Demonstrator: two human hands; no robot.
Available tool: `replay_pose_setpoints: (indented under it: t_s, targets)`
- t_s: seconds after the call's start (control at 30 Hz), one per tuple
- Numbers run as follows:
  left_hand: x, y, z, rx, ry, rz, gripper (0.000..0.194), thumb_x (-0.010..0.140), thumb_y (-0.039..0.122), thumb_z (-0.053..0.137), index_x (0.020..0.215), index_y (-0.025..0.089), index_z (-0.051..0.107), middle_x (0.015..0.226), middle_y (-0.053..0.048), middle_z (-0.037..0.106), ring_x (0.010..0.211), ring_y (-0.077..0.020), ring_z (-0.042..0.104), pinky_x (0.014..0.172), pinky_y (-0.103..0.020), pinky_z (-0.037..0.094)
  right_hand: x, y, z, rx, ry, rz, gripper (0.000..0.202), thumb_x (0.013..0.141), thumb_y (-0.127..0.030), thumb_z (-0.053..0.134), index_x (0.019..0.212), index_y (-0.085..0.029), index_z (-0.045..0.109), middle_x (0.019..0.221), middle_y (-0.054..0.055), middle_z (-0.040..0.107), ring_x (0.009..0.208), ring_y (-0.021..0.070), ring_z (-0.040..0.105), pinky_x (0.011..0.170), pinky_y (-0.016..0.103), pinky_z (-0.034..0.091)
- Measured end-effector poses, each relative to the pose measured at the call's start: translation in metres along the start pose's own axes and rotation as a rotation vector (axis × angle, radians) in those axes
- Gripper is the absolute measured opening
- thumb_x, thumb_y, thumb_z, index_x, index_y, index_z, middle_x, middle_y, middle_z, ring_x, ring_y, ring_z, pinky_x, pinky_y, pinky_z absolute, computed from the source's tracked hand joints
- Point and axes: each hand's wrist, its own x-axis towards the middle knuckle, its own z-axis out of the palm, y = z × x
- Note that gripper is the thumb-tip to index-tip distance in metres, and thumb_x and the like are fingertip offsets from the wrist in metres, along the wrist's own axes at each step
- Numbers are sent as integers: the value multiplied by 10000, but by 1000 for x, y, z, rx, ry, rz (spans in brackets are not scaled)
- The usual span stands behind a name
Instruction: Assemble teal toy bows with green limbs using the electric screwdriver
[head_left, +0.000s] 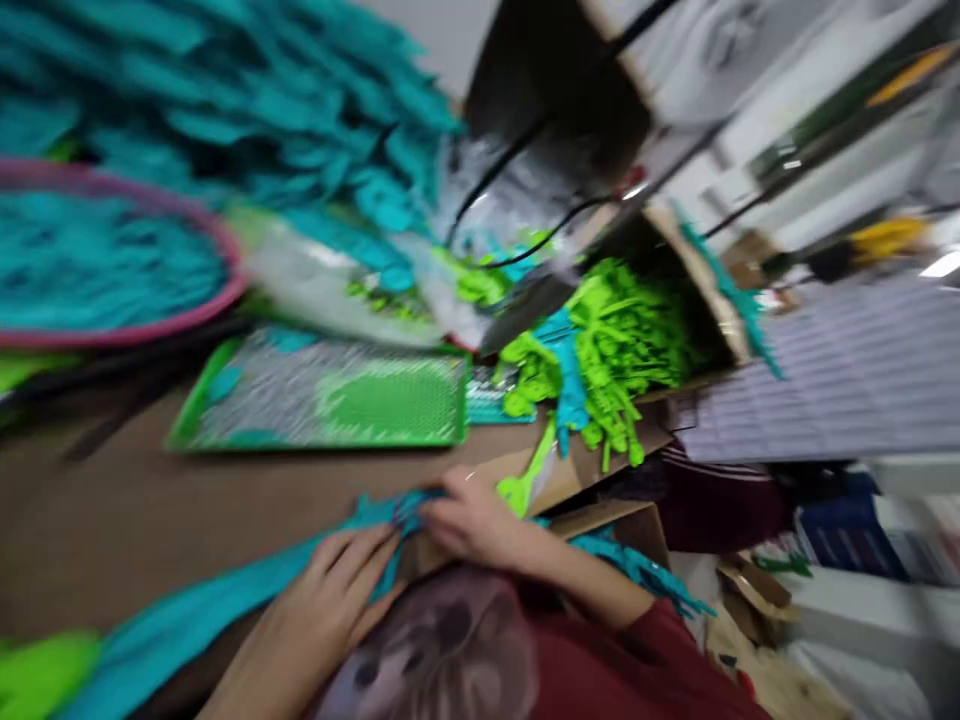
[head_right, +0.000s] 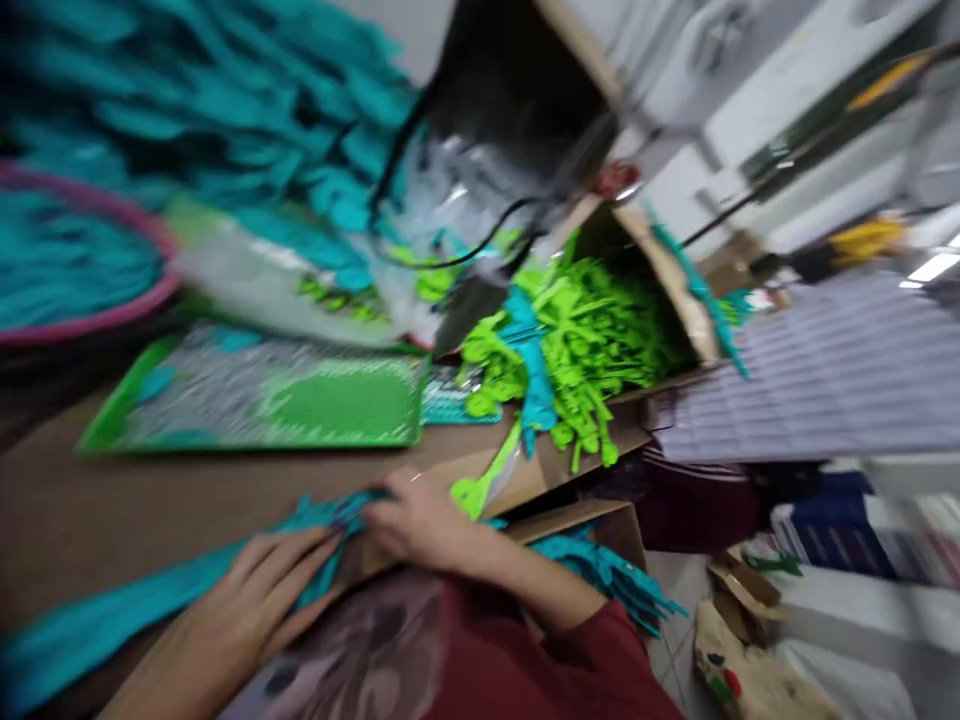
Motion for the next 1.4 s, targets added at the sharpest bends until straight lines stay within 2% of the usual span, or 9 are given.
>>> replay_pose_setpoints:
  t_s: [0.07, 0.17, 0.27, 0.37, 0.47, 0.67, 0.93, 1.13, 1.4]
  targets:
    - [-11, 5, -2, 95, -95, -34, 233, 959, 175, 524, 1099, 121, 703, 1051, -142, 710, 963, -282, 615, 857, -391, 521, -15, 3, 7, 20, 112, 16, 164, 953, -182, 536, 1059, -171, 660, 1128, 151, 637, 1029, 226, 594, 857, 365, 520]
    - [-9, 5, -1, 165, -209, -90, 258, 966, 178, 510, 1123, 95, 697, 1072, -130, 704, 967, -281, 600, 847, -377, 530, -31, 1, 6, 73, 278, 63, 170, 955, -148, 515, 1070, -175, 637, 1013, 122, 645, 941, 213, 591, 818, 374, 505]
    - [-4, 8, -1, 175, -225, -98, 258, 963, 171, 523, 1125, 58, 688, 1082, -144, 696, 983, -290, 587, 840, -388, 537, -34, -8, 2, 67, 379, 122, 125, 940, -136, 560, 1035, -181, 629, 924, 82, 636, 865, 189, 578, 767, 341, 490]
    - [-3, 13, 1, 163, -211, -99, 255, 949, 164, 560, 1144, 46, 675, 1079, -149, 690, 996, -285, 582, 843, -384, 531, -29, -11, 2, 29, 374, 157, 90, 949, -156, 565, 998, -168, 640, 901, 81, 626, 839, 187, 554, 730, 327, 478]
    - [-4, 15, 4, 156, -227, -126, 257, 944, 166, 576, 1155, 53, 672, 1087, -141, 689, 1008, -283, 579, 853, -388, 520, -26, -6, 5, -53, 337, 92, 103, 950, -148, 556, 967, -150, 657, 872, 81, 622, 799, 184, 524, 703, 325, 465]
    - [-2, 16, 2, 126, -285, -162, 249, 956, 155, 552, 1158, 119, 693, 1112, -121, 702, 1043, -269, 589, 900, -393, 505, -40, 7, 9, -199, 291, -99, 259, 915, -138, 595, 1164, -98, 658, 1004, 123, 664, 930, 227, 555, 794, 361, 513]
    - [5, 19, -4, 205, -366, -172, 261, 926, 110, 547, 1146, 106, 689, 1105, -118, 695, 1024, -265, 594, 819, -371, 500, -22, -5, 4, -237, 326, -35, 203, 937, -194, 586, 1103, -106, 664, 969, 125, 679, 928, 234, 581, 776, 373, 520]
    - [2, 22, -1, 235, -288, -180, 257, 937, 125, 538, 1143, 86, 688, 1090, -120, 693, 1038, -266, 581, 858, -374, 473, -17, -7, 9, -260, 452, -60, 108, 935, -170, 589, 991, -124, 670, 895, 103, 671, 859, 208, 570, 744, 346, 509]
    - [2, 24, -1, 249, -287, -199, 277, 943, 135, 531, 1167, 103, 689, 1132, -131, 695, 1054, -269, 594, 861, -375, 463, -17, -9, 8, -222, 337, 20, 136, 952, -195, 563, 1008, -125, 666, 982, 124, 658, 948, 226, 557, 797, 360, 512]
